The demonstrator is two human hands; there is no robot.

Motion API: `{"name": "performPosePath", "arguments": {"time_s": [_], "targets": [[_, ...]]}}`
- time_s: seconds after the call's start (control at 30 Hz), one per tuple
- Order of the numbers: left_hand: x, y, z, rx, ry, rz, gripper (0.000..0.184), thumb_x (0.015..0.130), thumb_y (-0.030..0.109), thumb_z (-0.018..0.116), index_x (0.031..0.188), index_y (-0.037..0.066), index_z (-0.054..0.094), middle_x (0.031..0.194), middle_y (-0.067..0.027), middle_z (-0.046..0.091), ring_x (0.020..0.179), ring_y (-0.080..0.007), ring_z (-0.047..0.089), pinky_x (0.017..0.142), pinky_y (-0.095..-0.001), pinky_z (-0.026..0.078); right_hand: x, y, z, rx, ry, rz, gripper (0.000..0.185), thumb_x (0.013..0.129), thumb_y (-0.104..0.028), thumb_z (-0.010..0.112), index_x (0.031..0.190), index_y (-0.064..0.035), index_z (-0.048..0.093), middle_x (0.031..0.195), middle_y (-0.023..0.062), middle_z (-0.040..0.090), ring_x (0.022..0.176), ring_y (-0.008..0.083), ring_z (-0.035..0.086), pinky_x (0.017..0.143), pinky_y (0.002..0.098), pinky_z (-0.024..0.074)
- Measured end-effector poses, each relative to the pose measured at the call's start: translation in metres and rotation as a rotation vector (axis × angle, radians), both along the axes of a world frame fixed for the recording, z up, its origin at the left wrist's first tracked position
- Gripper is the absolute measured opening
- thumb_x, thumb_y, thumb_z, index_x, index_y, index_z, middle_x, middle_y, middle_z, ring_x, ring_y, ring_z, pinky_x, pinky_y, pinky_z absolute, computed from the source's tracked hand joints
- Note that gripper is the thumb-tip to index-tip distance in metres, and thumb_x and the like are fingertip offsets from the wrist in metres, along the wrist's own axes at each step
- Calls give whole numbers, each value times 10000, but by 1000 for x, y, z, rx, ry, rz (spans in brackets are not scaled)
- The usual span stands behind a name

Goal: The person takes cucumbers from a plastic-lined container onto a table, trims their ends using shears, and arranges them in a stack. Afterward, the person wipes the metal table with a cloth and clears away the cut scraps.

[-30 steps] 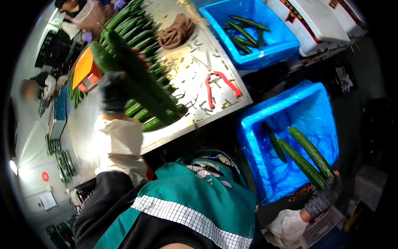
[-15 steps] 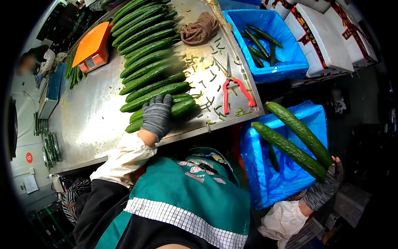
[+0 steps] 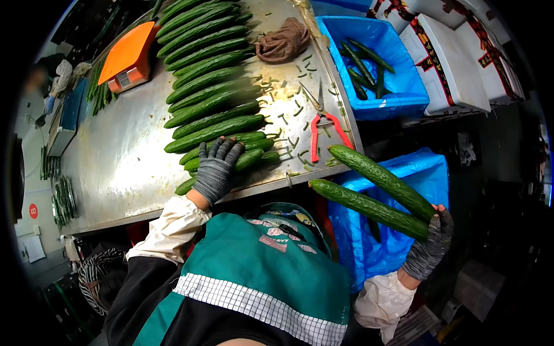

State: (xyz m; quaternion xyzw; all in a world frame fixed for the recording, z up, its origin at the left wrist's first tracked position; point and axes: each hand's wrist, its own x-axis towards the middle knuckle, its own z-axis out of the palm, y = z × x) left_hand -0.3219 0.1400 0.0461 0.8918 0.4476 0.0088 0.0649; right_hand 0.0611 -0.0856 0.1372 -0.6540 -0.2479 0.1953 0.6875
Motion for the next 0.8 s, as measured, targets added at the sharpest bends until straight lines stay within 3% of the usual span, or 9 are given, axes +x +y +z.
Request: {"name": "performPosePath", "arguments": {"time_s": [0.03,0.17,0.3,0.4,0.5,0.67,0.8], "targets": [[-1,-3,-6,88,-26,-61,584,696,346,602,1224,170,425,1279,-131,388,1190,-325,357,937,-636,177,-1,3,-2,-22,-6,8,242,837,-25,530,1076,18,529,991,104,559,905,163,533,841,274,423],[5,-19,-28,400,-60,-119,556,692,303,582,1214,176,440,1281,-113,397,1207,-318,342,959,-620,159,-2,20,-11,-28,-26,69,251,841,-39,535,1088,0,525,980,98,563,867,163,547,789,264,450],[9,-28,-23,317,-67,-100,530,715,293,554,1220,181,440,1298,-128,380,1214,-329,333,950,-632,157,10,30,-15,6,86,246,253,851,-32,515,1103,-16,521,1020,108,555,905,174,540,793,284,457],[13,-32,-10,129,-290,13,495,735,308,533,1212,195,461,1284,-142,395,1208,-345,344,929,-644,181,9,41,-11,11,107,312,260,856,-28,504,1116,-22,515,1047,114,548,935,183,535,800,297,462],[6,-43,-20,270,-228,-49,495,733,315,540,1207,193,465,1280,-143,398,1215,-340,337,915,-646,208,7,53,-4,4,113,366,280,856,-24,500,1136,-16,500,1062,117,546,963,190,533,826,295,455],[2,-59,-28,236,-321,-80,369,751,232,498,1116,181,507,1283,-127,400,1241,-339,308,895,-687,185,-7,63,12,-22,65,375,283,855,-30,503,1137,1,493,1073,115,546,954,185,540,840,276,447],[4,-55,-25,243,-342,-111,410,712,256,536,1113,176,502,1306,-136,373,1262,-334,280,907,-693,161,-13,71,17,-53,71,352,283,855,-37,505,1136,-1,493,1069,113,549,949,184,543,841,283,451]]}}
